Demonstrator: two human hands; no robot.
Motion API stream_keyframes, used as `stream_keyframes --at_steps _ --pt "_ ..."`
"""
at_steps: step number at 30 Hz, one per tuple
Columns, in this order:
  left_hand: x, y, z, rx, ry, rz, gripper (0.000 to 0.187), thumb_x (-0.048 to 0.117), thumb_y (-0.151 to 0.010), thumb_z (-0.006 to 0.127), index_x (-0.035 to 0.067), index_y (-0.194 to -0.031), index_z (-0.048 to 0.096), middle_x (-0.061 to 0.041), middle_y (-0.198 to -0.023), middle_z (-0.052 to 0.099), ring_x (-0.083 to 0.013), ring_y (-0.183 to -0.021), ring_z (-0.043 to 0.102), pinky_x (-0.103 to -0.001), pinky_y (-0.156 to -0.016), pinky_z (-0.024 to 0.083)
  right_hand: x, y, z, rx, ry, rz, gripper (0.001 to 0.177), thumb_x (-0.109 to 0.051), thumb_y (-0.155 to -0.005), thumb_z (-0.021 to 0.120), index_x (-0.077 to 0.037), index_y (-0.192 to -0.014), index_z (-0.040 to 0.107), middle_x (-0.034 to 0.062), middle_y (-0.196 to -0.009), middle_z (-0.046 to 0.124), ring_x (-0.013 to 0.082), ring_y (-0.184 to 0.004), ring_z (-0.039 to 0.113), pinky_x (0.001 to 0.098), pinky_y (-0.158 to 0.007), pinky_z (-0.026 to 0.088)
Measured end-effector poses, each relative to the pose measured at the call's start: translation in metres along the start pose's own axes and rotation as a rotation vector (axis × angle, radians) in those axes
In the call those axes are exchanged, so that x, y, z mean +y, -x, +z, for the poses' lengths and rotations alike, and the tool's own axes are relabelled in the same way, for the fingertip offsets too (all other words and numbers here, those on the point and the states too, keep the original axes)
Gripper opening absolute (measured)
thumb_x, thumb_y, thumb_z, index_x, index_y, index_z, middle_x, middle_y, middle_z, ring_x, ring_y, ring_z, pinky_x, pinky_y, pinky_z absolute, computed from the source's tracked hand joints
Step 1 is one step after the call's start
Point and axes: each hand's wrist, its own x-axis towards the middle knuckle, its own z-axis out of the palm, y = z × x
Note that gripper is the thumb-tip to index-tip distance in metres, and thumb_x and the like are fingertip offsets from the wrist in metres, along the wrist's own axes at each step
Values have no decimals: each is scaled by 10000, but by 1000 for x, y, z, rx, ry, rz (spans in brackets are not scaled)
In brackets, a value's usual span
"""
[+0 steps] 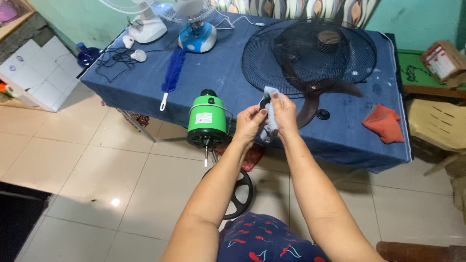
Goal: The person wipes the green motor housing, metal pole, and black base of a standing electric fan using a light blue cloth. They also wipe small black plastic parts on the table. The fan remains disassembled throughout the clip.
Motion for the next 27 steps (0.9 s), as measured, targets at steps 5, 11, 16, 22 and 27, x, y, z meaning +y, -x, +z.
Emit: stream_keyframes --at_steps 5,11,16,22,27 --pt "-4 -3 0 49 203 -57 166 113 -988 674 -22 -1077 713 -37 -956 744 -106 -797 668 -247 -745 565 -6 12 8 66 -269 99 356 -381 -1012 547 -60 -1131 644 16 -811 699 94 -632 627 259 -548 517" --pt "-15 -7 0 143 -453 190 209 73 -965 680 -17 -1146 734 -31 -918 742 -55 -792 610 -225 -724 523 -4 21 13 -1 32 -164 250 -173 -1005 677 -32 -1208 639 -16 -959 677 54 -817 613 230 -699 522" --pt "-16 -10 14 187 -430 249 210 84 -965 677 -19 -1141 728 -13 -903 743 -54 -770 612 -227 -717 526 19 -5 2 197 167 -80 301 -303 -1056 637 -8 -1091 687 41 -872 675 96 -734 606 274 -642 508" --pt "7 3 22 250 -507 328 229 59 -960 642 -22 -1159 722 -42 -912 766 -69 -806 692 -250 -746 559 13 1 -6 6 -375 119 394 -440 -1016 598 -50 -1047 648 48 -890 701 136 -741 684 293 -681 578" --pt "19 6 26 347 -465 172 334 159 -984 590 -16 -1257 670 -101 -1007 752 -136 -847 699 -298 -772 559 2 11 -4 -129 -363 144 342 -387 -1007 629 -47 -1040 643 46 -913 701 138 -767 671 298 -695 564"
